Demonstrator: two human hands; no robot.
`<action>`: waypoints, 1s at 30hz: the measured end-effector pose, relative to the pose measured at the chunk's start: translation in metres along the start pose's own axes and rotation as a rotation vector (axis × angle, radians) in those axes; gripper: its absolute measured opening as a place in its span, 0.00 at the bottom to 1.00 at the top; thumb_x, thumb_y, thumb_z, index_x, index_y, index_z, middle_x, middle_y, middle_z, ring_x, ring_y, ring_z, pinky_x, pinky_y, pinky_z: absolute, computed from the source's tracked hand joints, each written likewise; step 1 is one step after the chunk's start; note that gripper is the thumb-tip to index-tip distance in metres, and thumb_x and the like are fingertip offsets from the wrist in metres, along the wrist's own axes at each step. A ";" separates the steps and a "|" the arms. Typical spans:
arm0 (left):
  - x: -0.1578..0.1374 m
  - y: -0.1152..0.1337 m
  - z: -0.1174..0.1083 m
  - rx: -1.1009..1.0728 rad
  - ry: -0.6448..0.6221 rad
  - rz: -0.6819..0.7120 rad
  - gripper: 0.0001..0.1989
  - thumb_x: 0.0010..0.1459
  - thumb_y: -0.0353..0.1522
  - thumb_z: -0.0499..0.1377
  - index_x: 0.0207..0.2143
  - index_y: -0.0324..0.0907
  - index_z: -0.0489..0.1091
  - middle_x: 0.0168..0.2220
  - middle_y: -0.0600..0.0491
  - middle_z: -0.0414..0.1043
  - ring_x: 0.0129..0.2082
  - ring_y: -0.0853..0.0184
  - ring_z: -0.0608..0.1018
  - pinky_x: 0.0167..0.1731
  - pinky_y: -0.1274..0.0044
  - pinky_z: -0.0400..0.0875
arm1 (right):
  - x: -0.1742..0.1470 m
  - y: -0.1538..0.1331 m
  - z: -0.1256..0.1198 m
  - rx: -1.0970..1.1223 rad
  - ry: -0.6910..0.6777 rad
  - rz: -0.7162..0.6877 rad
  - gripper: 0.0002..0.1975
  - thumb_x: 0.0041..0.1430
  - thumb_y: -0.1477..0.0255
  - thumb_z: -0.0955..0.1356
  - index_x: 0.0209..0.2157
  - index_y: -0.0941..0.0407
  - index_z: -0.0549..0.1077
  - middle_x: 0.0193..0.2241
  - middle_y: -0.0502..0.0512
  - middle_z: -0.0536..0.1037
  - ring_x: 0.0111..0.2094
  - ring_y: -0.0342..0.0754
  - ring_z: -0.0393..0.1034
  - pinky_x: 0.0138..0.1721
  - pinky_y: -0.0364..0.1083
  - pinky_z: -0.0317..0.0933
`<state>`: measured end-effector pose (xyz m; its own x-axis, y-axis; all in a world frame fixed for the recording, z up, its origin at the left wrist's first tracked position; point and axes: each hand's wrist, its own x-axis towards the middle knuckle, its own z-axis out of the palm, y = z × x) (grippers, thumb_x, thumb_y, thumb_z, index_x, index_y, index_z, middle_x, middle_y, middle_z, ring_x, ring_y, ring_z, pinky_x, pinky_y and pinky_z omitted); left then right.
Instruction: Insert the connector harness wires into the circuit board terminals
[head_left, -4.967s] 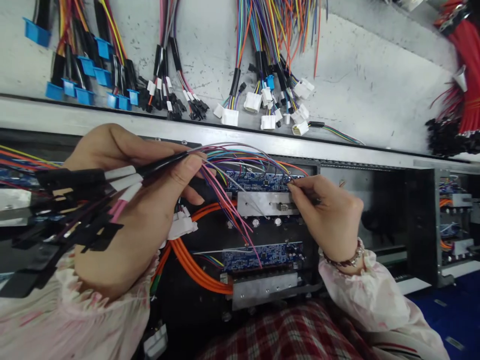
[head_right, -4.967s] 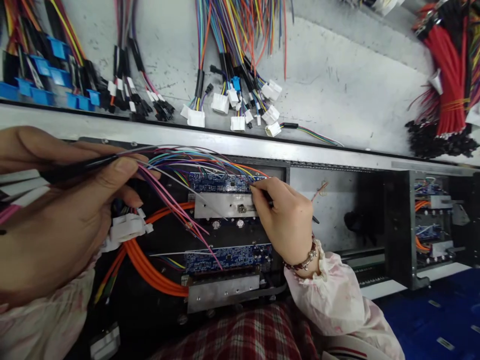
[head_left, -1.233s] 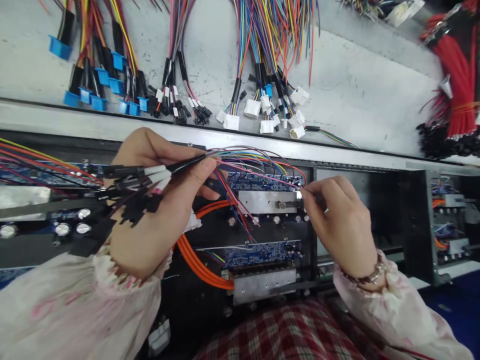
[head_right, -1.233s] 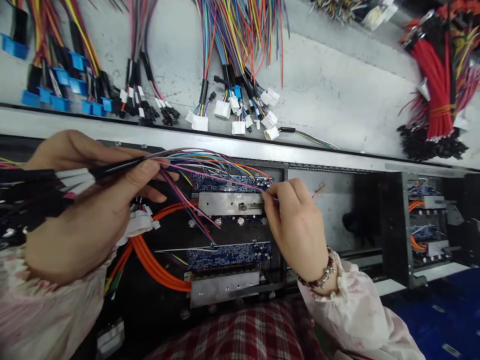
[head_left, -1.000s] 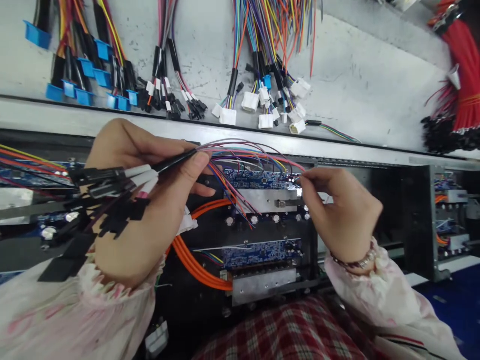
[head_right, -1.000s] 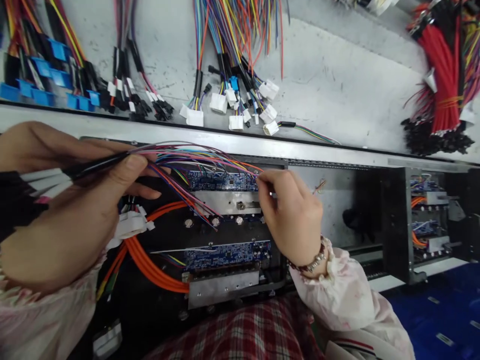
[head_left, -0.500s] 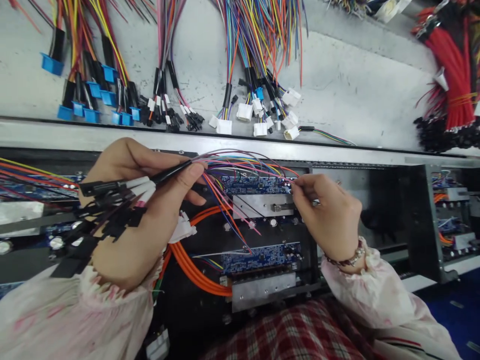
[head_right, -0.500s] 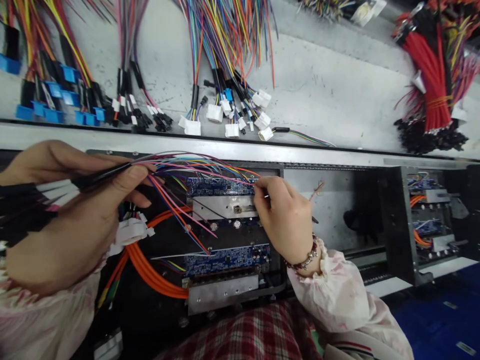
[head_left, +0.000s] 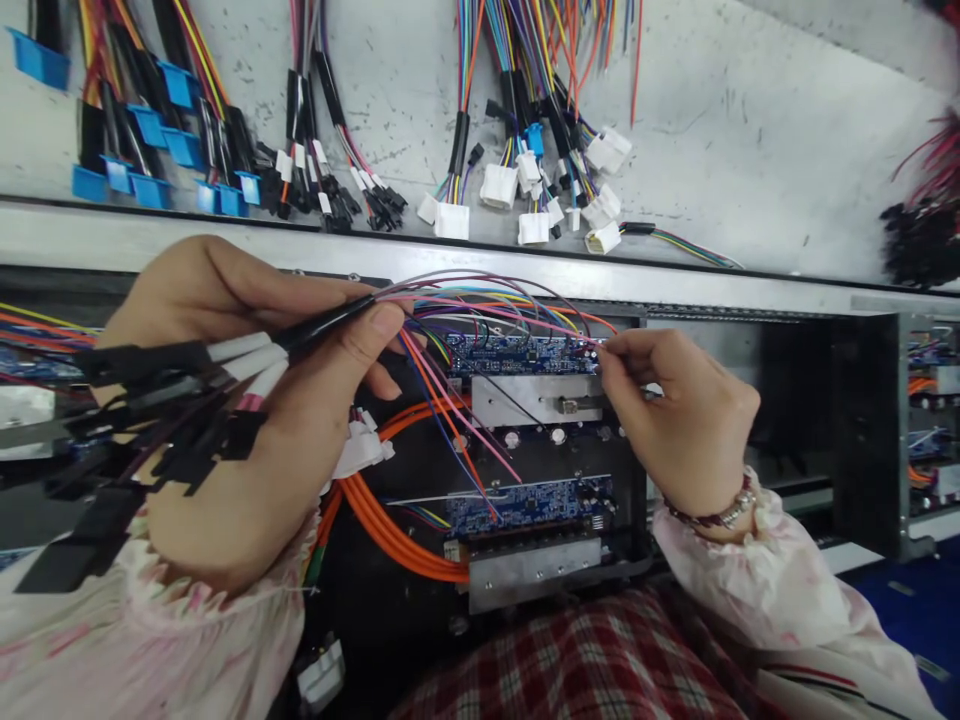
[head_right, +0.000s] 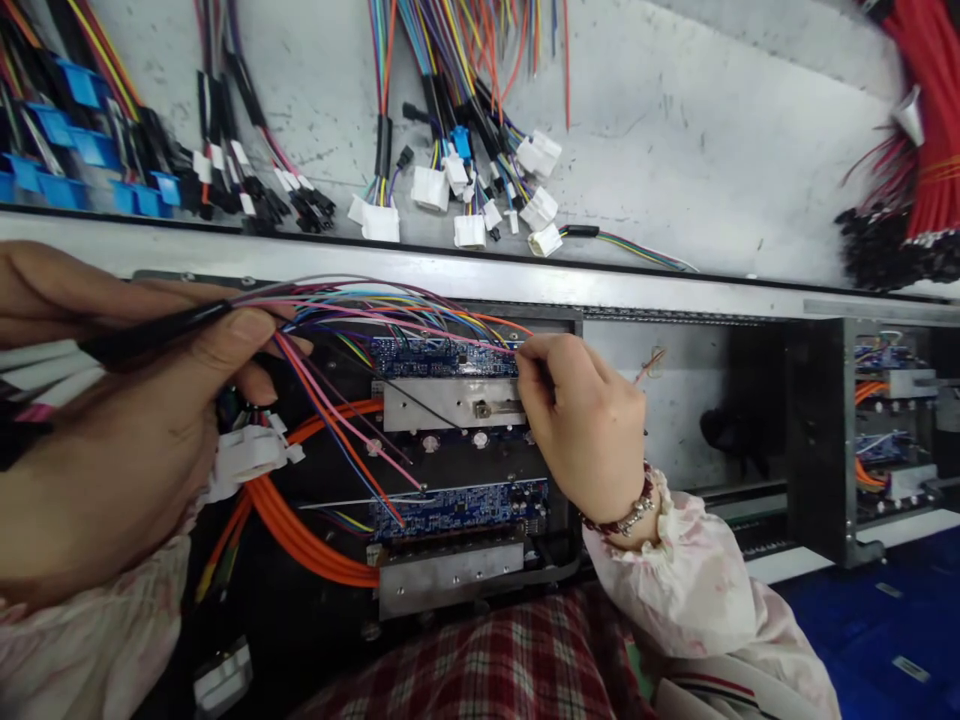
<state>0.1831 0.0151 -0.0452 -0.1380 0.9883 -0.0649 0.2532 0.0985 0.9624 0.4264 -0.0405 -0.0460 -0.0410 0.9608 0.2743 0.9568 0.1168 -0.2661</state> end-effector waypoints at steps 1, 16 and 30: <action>-0.001 0.000 0.001 0.000 0.028 0.016 0.06 0.52 0.35 0.69 0.27 0.47 0.76 0.23 0.59 0.76 0.13 0.70 0.71 0.11 0.74 0.61 | 0.000 -0.002 -0.002 -0.004 0.006 0.011 0.02 0.61 0.74 0.68 0.36 0.55 0.74 0.30 0.50 0.80 0.29 0.44 0.75 0.29 0.44 0.65; -0.005 -0.004 0.004 -0.119 0.081 0.088 0.10 0.53 0.31 0.70 0.30 0.44 0.70 0.31 0.56 0.79 0.20 0.68 0.79 0.13 0.77 0.72 | 0.024 -0.042 0.014 0.245 -0.094 -0.131 0.04 0.63 0.75 0.66 0.36 0.54 0.74 0.33 0.50 0.80 0.33 0.43 0.75 0.34 0.42 0.65; -0.002 -0.002 0.002 -0.095 0.054 0.034 0.13 0.50 0.32 0.70 0.27 0.46 0.65 0.30 0.56 0.78 0.19 0.65 0.79 0.13 0.75 0.70 | 0.024 -0.041 0.031 0.254 -0.101 -0.110 0.03 0.62 0.75 0.67 0.36 0.55 0.74 0.31 0.47 0.80 0.29 0.40 0.74 0.32 0.41 0.63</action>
<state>0.1844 0.0135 -0.0477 -0.1825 0.9830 -0.0203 0.1667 0.0513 0.9847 0.3773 -0.0142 -0.0576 -0.1814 0.9575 0.2240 0.8430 0.2687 -0.4659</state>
